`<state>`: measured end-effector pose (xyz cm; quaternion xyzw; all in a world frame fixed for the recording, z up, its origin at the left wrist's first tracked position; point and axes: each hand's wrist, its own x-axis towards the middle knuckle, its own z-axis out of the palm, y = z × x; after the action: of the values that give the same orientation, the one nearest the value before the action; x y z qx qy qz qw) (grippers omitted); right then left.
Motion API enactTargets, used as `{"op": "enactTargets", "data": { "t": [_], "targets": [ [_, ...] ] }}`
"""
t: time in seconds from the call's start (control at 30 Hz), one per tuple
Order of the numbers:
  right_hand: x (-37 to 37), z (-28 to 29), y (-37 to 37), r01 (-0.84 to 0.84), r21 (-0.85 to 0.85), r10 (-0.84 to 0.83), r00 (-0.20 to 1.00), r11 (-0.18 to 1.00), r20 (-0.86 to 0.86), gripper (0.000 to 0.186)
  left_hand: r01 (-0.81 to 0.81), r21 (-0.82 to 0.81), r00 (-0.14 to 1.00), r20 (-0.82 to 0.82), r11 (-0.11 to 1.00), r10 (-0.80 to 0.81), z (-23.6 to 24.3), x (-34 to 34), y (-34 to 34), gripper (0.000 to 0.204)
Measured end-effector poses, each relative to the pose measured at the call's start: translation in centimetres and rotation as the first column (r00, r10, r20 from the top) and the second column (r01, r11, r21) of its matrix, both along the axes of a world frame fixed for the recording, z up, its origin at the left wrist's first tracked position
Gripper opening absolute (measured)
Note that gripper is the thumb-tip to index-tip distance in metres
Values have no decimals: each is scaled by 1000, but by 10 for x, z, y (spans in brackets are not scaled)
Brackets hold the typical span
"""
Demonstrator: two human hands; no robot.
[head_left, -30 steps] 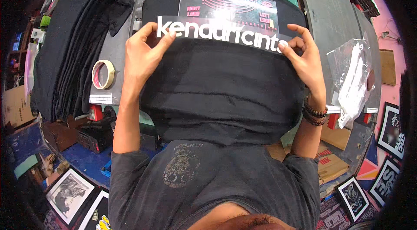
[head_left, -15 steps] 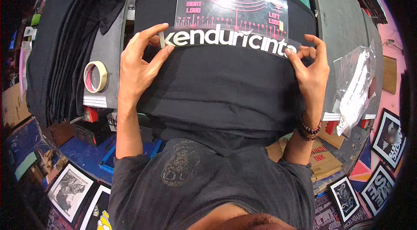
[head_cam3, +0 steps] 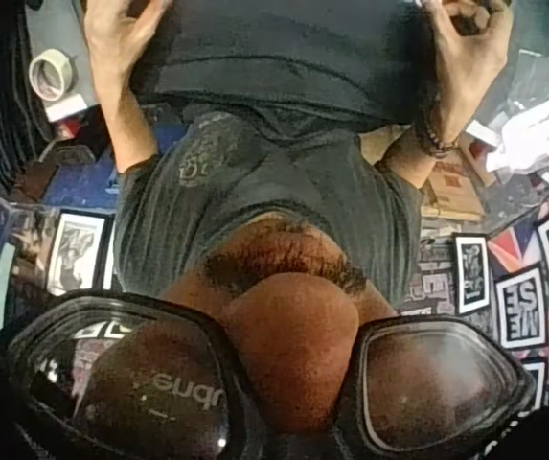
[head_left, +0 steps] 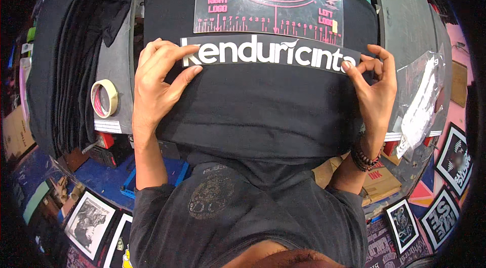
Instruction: Aligning a graphic and text template on a black t-shirt for screen printing.
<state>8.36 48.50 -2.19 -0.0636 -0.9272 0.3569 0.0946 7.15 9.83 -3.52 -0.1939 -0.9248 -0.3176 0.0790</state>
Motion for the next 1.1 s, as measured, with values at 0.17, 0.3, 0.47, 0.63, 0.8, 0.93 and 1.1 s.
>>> {"op": "enactTargets", "data": {
  "t": [0.17, 0.3, 0.47, 0.63, 0.8, 0.93, 1.1],
  "targets": [
    [-2, 2, 1, 13, 50, -14, 999, 999, 31, 49, 48, -62, 998, -37, 997, -50, -2, -1, -2, 36],
    [-2, 0, 4, -10, 112, 5, 999, 994, 45, 36, 33, -78, 998, -49, 996, -36, -2, -1, -2, 35],
    [-1, -2, 1, -73, 251, 87, 995, 965, -48, 19, 42, -93, 996, -69, 995, -49, -2, -2, 0, 34],
    [2, -8, 6, -64, 324, 90, 994, 944, -65, 21, 16, -91, 995, -94, 996, -25, -6, -4, 1, 31],
    [3, -6, 3, -58, 349, 88, 994, 935, -71, 20, -12, -105, 994, -106, 994, 0, -7, -5, 1, 31],
    [3, -6, 2, -59, 336, 89, 993, 940, -75, 19, -23, -118, 994, -112, 993, 10, -6, -4, 1, 30],
    [4, -4, 2, -66, 360, 99, 992, 931, -77, 20, -25, -111, 994, -112, 994, 13, -8, -4, 2, 30]
  ]
}}
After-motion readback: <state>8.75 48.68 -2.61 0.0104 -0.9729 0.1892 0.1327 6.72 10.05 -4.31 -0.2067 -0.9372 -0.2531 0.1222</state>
